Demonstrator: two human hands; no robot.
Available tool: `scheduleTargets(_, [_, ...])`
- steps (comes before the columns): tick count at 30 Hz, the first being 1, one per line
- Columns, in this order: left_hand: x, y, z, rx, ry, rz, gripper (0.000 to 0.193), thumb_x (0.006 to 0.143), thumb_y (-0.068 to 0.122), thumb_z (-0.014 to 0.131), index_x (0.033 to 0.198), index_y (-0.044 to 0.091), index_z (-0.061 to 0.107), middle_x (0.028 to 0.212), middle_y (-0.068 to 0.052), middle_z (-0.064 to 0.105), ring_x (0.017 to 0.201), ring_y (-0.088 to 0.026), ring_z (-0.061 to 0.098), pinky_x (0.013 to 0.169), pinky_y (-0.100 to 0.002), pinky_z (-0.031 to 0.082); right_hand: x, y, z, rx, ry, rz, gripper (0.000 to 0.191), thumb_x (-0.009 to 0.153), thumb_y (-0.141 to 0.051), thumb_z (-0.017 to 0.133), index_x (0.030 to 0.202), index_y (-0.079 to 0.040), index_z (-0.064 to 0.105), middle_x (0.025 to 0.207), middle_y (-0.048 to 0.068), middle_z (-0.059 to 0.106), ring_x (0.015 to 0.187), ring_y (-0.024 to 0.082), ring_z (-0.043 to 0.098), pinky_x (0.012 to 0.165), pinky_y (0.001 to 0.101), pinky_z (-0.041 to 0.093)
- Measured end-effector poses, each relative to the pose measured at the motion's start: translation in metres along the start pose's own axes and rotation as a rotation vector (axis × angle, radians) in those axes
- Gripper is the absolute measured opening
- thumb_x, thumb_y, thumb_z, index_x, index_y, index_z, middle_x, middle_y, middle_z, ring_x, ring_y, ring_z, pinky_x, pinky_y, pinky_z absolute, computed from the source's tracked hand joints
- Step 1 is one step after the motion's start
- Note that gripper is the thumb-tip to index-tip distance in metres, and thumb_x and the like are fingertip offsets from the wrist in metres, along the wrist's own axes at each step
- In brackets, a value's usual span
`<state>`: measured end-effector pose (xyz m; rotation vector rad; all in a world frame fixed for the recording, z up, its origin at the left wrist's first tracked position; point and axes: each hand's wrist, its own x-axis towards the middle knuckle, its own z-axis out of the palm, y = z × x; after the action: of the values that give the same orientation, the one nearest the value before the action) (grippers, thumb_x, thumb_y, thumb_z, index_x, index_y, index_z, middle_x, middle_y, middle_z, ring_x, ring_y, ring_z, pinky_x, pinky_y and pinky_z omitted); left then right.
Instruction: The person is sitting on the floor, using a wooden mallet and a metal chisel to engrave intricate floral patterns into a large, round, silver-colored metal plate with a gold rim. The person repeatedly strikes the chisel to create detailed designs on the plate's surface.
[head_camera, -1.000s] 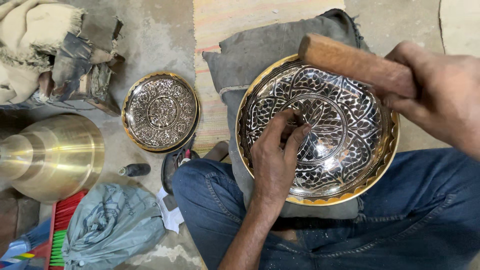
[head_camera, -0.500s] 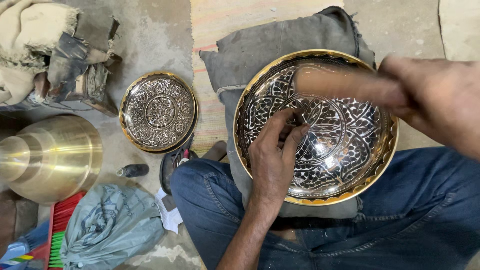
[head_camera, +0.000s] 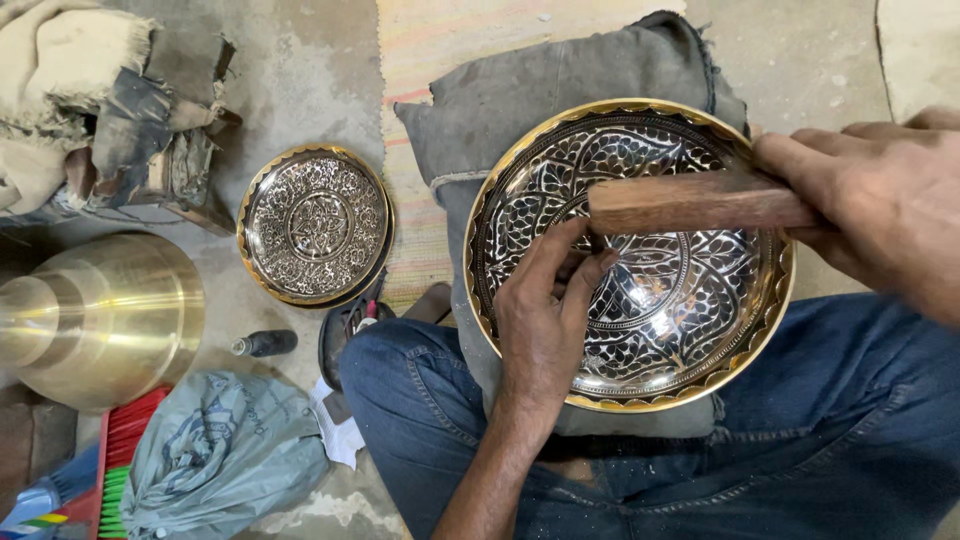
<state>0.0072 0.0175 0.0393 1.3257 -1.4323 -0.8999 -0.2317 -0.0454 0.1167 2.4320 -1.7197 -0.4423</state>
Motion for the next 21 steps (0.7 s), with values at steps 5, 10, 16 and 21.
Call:
scheduleTargets(5, [0.000,-0.002,0.001,-0.003,-0.003,0.000,0.031,0.097,0.005,0.068,0.127,0.000,0.065,0.114,-0.013,0.074,0.098,-0.019,0.078,0.080,-0.031,0.066,-0.001,0.001,0.002,0.221,-0.145,0.105,0.045,0.088,-0.031,0.076,0.127,-0.014,0.060,0.095,0.004,0.077,0.087,0.017,0.079,0.083,0.0356,0.062])
scheduleTargets(10, [-0.001,-0.003,0.001,-0.021,-0.012,-0.007,0.030,0.097,0.006,0.068,0.127,0.001,0.067,0.114,-0.014,0.075,0.098,-0.020,0.079,0.079,-0.031,0.067,-0.002,-0.004,-0.006,0.325,-0.133,0.120,0.045,0.088,-0.025,0.076,0.129,-0.016,0.060,0.100,0.006,0.077,0.094,0.017,0.078,0.086,0.0345,0.063])
scheduleTargets(16, [-0.001,-0.003,0.003,0.012,0.001,0.043,0.031,0.097,0.007,0.070,0.128,0.002,0.066,0.117,-0.014,0.075,0.101,-0.021,0.078,0.080,-0.032,0.067,-0.002,-0.004,-0.014,0.203,-0.034,-0.006,0.040,0.085,-0.024,0.075,0.121,-0.015,0.060,0.092,0.006,0.075,0.089,0.018,0.076,0.083,0.0357,0.061])
scheduleTargets(21, [-0.001,-0.005,0.002,0.007,-0.005,0.020,0.030,0.098,0.007,0.069,0.128,0.002,0.066,0.115,-0.013,0.075,0.099,-0.020,0.079,0.080,-0.032,0.068,0.000,0.003,0.004,0.041,-0.171,0.034,0.034,0.091,-0.033,0.072,0.120,-0.018,0.060,0.090,0.004,0.074,0.083,0.015,0.075,0.083,0.0327,0.061])
